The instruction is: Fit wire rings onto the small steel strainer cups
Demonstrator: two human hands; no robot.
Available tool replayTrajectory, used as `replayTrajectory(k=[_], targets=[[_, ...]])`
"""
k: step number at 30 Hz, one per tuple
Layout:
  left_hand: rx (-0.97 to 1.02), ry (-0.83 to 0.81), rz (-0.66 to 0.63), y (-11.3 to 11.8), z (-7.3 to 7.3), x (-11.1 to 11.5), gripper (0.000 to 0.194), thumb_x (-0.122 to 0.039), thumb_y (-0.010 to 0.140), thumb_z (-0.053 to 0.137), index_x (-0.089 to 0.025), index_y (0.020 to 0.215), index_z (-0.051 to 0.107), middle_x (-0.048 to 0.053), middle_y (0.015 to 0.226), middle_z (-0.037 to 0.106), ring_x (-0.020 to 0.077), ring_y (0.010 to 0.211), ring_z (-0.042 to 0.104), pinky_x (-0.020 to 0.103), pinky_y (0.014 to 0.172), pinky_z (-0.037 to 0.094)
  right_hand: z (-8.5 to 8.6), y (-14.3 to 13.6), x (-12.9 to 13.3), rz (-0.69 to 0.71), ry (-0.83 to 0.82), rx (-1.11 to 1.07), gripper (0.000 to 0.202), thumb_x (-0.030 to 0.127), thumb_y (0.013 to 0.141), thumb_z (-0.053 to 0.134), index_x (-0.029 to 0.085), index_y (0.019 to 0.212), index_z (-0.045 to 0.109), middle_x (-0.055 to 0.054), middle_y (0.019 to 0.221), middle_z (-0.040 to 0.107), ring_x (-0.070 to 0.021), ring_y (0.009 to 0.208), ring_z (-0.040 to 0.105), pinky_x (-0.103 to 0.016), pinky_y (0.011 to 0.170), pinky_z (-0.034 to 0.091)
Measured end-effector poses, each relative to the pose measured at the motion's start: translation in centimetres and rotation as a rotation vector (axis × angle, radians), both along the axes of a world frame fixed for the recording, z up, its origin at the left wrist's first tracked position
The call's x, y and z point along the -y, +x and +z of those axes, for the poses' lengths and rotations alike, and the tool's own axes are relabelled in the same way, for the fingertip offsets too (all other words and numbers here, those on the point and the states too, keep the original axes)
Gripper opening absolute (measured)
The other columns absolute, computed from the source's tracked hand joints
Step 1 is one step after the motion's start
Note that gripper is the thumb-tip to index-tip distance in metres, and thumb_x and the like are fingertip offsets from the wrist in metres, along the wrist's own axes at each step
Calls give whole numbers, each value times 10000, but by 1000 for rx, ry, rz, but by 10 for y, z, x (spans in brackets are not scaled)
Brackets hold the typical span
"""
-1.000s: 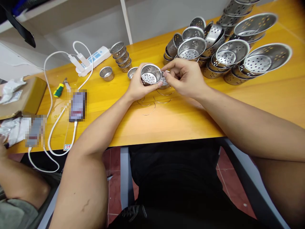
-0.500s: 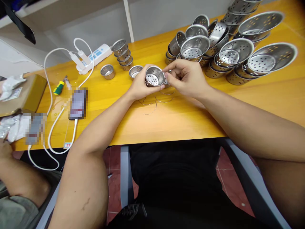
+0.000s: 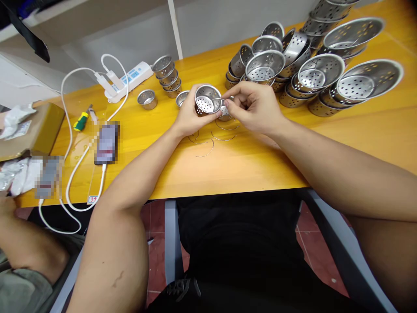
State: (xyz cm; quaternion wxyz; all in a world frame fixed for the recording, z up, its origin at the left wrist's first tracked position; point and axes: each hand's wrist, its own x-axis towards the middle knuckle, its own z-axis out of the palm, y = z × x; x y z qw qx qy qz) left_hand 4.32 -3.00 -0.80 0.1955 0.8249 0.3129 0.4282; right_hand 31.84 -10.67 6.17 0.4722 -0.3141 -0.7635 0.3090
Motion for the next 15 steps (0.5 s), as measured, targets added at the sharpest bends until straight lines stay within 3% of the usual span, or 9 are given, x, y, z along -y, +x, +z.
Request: replayTrajectory(k=[15], targets=[[12,22,27,1,1,0,1066,-1068,874,835,-262,1536,617,99,1413,797,307,1327,846,599,1300,662,8,-1,7,-66,-43,23,607,949,1011,895,352,1068,797,1,692,555,-249,633,481,-457,612,420]])
